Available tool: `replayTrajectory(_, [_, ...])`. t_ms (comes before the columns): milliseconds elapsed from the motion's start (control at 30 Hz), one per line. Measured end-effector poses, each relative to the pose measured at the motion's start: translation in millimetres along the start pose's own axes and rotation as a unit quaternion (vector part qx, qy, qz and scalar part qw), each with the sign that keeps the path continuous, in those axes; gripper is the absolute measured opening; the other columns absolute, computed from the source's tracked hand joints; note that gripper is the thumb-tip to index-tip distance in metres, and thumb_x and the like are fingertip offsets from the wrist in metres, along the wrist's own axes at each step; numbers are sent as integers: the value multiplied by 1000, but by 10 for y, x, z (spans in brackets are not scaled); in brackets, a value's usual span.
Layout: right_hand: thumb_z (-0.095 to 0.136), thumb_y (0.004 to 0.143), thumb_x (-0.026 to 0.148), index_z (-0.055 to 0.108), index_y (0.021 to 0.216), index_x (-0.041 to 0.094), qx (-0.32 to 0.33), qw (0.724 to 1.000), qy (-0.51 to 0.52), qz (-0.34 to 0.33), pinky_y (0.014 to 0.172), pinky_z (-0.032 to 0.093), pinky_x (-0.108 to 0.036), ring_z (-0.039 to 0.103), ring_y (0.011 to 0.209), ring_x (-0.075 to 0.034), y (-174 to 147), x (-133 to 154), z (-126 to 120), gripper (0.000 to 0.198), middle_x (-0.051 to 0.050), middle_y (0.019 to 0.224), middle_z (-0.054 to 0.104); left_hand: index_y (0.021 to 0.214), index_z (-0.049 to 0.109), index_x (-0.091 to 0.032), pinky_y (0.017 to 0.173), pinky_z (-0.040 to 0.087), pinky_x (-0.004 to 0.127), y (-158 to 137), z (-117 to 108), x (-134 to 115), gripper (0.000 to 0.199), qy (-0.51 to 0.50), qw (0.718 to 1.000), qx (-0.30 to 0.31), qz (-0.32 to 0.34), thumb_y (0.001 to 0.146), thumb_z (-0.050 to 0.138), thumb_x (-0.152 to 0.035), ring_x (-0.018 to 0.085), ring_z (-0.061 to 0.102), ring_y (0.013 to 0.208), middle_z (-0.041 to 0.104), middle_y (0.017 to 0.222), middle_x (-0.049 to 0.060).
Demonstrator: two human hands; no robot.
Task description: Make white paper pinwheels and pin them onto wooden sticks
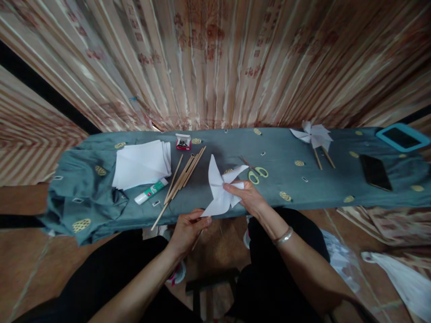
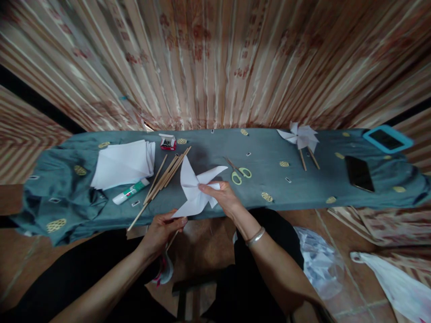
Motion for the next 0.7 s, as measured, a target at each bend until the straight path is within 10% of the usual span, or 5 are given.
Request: replayTrajectory(700, [88,50,49,71,59,17,-38,999,-17,-9,52,38,-28,52,47,-12,39,-105,-45,38,0,52,65,51,73,-16,54,39,23,20,-57,94,32,4,1000,-19,-18,45,89,-43,12,48,61,59,64,3])
Point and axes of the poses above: each hand's wrist, its own y-axis towards the middle knuckle, its own z-axis out of the palm, x = y × z, the point moved 9 cm from there along y, towards the middle knuckle
